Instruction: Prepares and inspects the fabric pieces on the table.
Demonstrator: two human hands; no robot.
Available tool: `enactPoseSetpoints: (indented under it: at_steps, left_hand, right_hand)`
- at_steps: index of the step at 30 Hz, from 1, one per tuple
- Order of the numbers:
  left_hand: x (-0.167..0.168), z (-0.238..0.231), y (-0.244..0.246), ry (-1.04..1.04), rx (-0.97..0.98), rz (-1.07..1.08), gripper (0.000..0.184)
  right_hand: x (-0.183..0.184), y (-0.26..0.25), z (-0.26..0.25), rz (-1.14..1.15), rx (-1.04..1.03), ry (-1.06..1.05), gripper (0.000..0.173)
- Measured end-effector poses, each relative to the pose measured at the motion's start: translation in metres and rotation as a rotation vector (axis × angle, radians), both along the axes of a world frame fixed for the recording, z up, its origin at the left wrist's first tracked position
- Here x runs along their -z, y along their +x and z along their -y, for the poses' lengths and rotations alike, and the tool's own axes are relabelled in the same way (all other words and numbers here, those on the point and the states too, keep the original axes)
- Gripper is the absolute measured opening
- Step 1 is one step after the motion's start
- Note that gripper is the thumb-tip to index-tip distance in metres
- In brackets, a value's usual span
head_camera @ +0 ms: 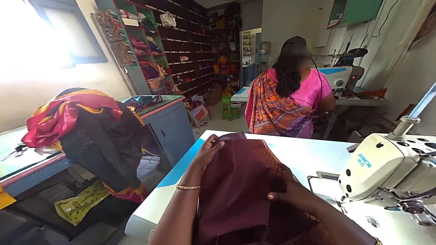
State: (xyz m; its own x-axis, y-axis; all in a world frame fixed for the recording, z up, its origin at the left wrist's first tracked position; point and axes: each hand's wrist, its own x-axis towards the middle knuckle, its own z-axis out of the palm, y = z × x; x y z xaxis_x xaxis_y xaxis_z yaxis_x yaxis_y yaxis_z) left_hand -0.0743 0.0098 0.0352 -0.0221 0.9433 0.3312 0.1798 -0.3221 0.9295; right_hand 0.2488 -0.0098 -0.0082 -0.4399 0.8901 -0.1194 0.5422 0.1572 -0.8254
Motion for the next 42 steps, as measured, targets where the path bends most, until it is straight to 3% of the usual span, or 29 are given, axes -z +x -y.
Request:
enactPoseSetpoints:
  at_steps: [3,5,7,11,14,16,18,22,24,29,33,35,38,41,42]
  left_hand:
    - [0.016,-0.018,-0.015,0.057,-0.242,-0.368,0.022]
    - [0.032,-0.028,-0.026,-0.065,-0.265,-0.625,0.033]
    - [0.043,-0.032,-0.033,-0.235,-0.256,-0.732,0.052]
    - [0.023,-0.011,-0.046,-0.536,-0.367,-0.699,0.075]
    - [0.002,0.015,-0.049,-0.740,-0.301,-0.561,0.073]
    - [0.006,0.009,-0.059,-0.777,-0.218,-0.484,0.076]
    - [0.012,0.003,-0.062,-0.718,-0.150,-0.467,0.071]
    - [0.009,0.000,-0.054,-0.446,-0.023,-0.477,0.023]
    - [0.008,-0.004,-0.053,-0.276,-0.074,-0.485,0.015]
    - [0.007,-0.014,-0.053,-0.050,-0.315,-0.418,0.030]
    - [0.015,-0.019,-0.053,-0.052,-0.324,-0.378,0.089]
    - [0.021,-0.023,-0.049,-0.055,-0.307,-0.419,0.105]
    - [0.031,-0.027,-0.041,-0.054,-0.286,-0.541,0.090]
    - [0.043,-0.033,-0.044,-0.061,-0.218,-0.677,0.040]
    - [0.045,-0.034,-0.045,-0.090,-0.207,-0.711,0.031]
  right_hand:
    - [0.003,-0.002,-0.002,0.011,0.037,0.037,0.128]
    - [0.001,-0.004,-0.003,0.135,0.040,0.070,0.125]
    - [0.000,-0.006,-0.002,0.248,0.027,0.118,0.117]
    - [-0.012,-0.009,0.008,0.367,0.068,0.078,0.094]
    - [-0.020,-0.011,0.018,0.416,0.109,0.064,0.086]
    - [-0.021,-0.012,0.021,0.452,0.125,0.079,0.083]
    - [-0.024,-0.012,0.024,0.478,0.128,0.075,0.081]
    - [-0.029,-0.012,0.032,0.497,0.118,0.083,0.079]
    - [-0.031,-0.011,0.034,0.477,0.111,0.076,0.077]
    - [-0.044,0.009,0.032,0.278,0.221,0.180,0.056]
    - [-0.049,0.021,0.025,0.266,0.335,0.213,0.041]
    - [-0.048,0.023,0.019,0.297,0.337,0.203,0.029]
    - [-0.046,0.024,0.011,0.366,0.282,0.148,0.019]
    - [-0.040,0.029,0.004,0.399,0.196,0.076,0.017]
    - [-0.038,0.030,0.002,0.416,0.174,0.044,0.017]
